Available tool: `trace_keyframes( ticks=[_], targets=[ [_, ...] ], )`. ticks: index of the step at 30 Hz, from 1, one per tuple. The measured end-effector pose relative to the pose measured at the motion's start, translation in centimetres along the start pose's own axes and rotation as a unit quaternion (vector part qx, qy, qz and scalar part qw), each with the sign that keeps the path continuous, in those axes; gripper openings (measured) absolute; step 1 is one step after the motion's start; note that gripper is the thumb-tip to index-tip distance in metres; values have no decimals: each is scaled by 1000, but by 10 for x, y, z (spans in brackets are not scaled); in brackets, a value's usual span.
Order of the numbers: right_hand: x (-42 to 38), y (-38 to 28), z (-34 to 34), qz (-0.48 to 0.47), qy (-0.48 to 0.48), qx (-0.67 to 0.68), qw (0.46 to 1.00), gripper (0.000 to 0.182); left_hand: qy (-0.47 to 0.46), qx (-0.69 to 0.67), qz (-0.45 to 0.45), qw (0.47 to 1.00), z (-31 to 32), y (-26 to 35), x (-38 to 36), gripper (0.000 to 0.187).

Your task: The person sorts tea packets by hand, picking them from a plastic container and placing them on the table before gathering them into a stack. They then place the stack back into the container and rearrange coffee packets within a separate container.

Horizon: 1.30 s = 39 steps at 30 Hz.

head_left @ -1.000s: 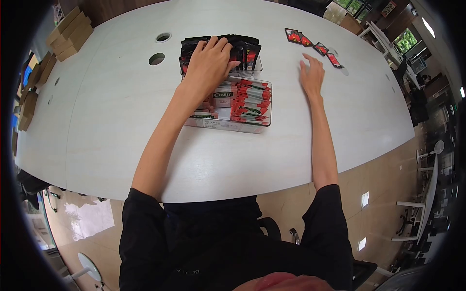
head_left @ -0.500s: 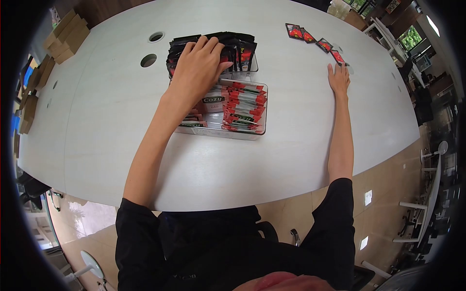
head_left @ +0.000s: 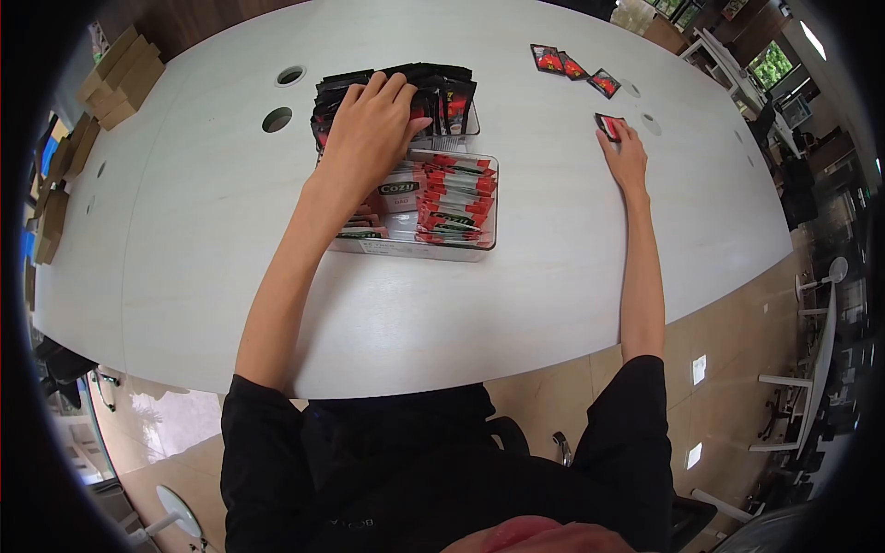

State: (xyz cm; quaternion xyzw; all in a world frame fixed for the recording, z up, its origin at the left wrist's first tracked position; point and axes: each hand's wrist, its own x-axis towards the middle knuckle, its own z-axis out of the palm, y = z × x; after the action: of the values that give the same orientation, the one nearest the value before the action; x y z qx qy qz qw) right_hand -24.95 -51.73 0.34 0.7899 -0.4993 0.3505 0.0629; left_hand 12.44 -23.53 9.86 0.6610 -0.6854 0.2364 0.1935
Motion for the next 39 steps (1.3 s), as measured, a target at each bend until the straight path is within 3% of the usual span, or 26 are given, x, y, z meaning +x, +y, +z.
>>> trace_keyframes(
  ticks=[2, 7, 10, 11, 12, 14, 15, 17, 18, 20, 22, 25, 27, 28, 30, 31, 33, 34, 36, 39],
  targets=[
    [-8, -11, 0, -3, -35, 12, 999, 48, -1, 0, -5, 1000, 1, -2, -1, 40],
    [-25, -73, -11, -162, 1, -5, 987, 18, 18, -16, 10, 1000, 7, -6, -1, 37],
    [-27, -109, -12, -146, 4, 75, 986, 17, 16, -29, 9, 999, 6, -8, -1, 36],
    [-26, -133, -29, -89, -72, 44, 993, 19, 25, -26, 15, 999, 8, -9, -1, 36],
    [-24, -145, -33, -92, -72, 44, 992, 19, 26, -25, 12, 999, 7, -9, -2, 36],
    [-26, -159, -37, -99, -144, 159, 972, 36, 18, -18, 11, 1000, 7, -8, -2, 36],
    [-32, -166, -39, -98, -144, 158, 972, 36, 12, -15, 10, 1000, 6, -7, -2, 36],
    [-45, -175, -46, -121, -269, 274, 915, 60, 12, -17, 11, 1000, 6, -8, -2, 36],
    [-51, -176, -51, -124, -271, 272, 915, 60, 12, -17, 11, 1000, 7, -8, -2, 36],
    [-62, -176, -60, -219, -352, 208, 886, 75, 8, -24, 5, 1000, 6, -7, -1, 37],
    [-64, -183, -64, -199, -319, 227, 898, 66, 1, -28, 6, 1000, 5, -6, -1, 37],
    [-60, -183, -62, -216, -286, 149, 922, 50, 1, -15, 7, 1000, 4, -4, -1, 36],
    [-66, -182, -53, -307, -160, 103, 933, 35, -9, -15, 1, 1000, 3, -3, -1, 36],
    [-65, -180, -52, -309, -160, 103, 932, 35, -8, -14, 0, 1000, 4, -3, -1, 36],
    [-59, -180, -58, -219, -172, 89, 956, 29, -1, -5, -1, 1000, 5, -3, -2, 35],
    [-54, -177, -58, -224, -173, 90, 955, 29, 1, -4, -6, 1000, 6, -2, -2, 35],
    [-38, -175, -59, -116, -84, 90, 986, 23, -7, 10, -3, 1000, 4, 0, -1, 33],
    [-31, -178, -56, -120, -82, 91, 985, 23, -4, 13, -6, 1000, 4, 0, -1, 33],
    [-15, -201, -65, -78, 71, 286, 952, 20, -3, 2, -6, 1000, 5, 0, -1, 32],
    [13, -229, -71, -88, 67, 272, 956, 16, 7, -2, 1, 1000, 5, -1, -2, 31]
  ],
)
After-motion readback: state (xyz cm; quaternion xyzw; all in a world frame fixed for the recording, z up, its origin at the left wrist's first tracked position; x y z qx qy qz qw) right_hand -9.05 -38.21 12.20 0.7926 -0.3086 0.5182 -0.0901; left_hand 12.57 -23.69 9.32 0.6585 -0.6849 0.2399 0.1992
